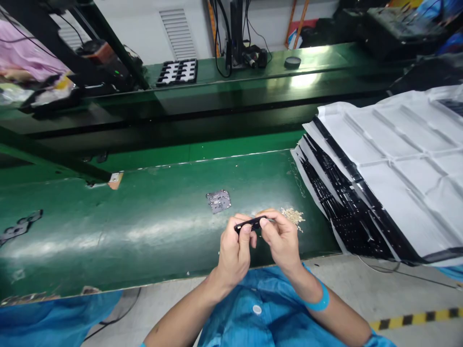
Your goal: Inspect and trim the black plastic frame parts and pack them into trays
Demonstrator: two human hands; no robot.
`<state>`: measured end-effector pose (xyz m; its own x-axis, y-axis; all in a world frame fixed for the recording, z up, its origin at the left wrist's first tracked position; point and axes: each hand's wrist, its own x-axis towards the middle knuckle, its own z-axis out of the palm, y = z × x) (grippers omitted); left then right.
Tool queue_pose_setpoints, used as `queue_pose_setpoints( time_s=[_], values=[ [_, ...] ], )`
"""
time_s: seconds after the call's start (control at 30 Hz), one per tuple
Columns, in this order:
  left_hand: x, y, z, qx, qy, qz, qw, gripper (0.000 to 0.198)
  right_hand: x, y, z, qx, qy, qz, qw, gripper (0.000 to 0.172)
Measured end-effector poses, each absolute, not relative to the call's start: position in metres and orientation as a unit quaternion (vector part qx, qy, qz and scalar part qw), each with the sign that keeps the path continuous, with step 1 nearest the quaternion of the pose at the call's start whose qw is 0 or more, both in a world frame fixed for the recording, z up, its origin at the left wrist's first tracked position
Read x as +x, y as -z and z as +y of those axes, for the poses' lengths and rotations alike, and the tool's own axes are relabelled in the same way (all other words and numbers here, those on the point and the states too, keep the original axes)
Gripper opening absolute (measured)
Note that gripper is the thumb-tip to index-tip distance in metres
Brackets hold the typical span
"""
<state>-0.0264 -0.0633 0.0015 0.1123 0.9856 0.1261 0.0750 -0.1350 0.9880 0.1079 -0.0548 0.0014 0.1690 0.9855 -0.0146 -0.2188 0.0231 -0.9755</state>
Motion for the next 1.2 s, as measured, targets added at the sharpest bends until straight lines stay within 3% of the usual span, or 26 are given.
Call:
queue_pose_setpoints(
  time_s=[0.6, 0.9, 1.2],
  values=[
    [-0.016, 0.0, -0.061, 0.594, -0.492, 0.444, 0.456, 0.021, 0.11, 0.004, -0.052, -0.446, -0.566, -0.344, 0.602, 0.02],
    [-0.014, -0.005, -0.061, 0.575, -0.472, 0.502, 0.442, 0.034, 0.111, 0.011, -0.049, -0.433, -0.592, -0.357, 0.579, 0.029],
    [-0.021, 0.013, -0.036, 0.648, -0.468, 0.457, 0.39, 0.042, 0.125, 0.026, -0.036, -0.422, -0.603, -0.387, 0.555, 0.042]
  ],
)
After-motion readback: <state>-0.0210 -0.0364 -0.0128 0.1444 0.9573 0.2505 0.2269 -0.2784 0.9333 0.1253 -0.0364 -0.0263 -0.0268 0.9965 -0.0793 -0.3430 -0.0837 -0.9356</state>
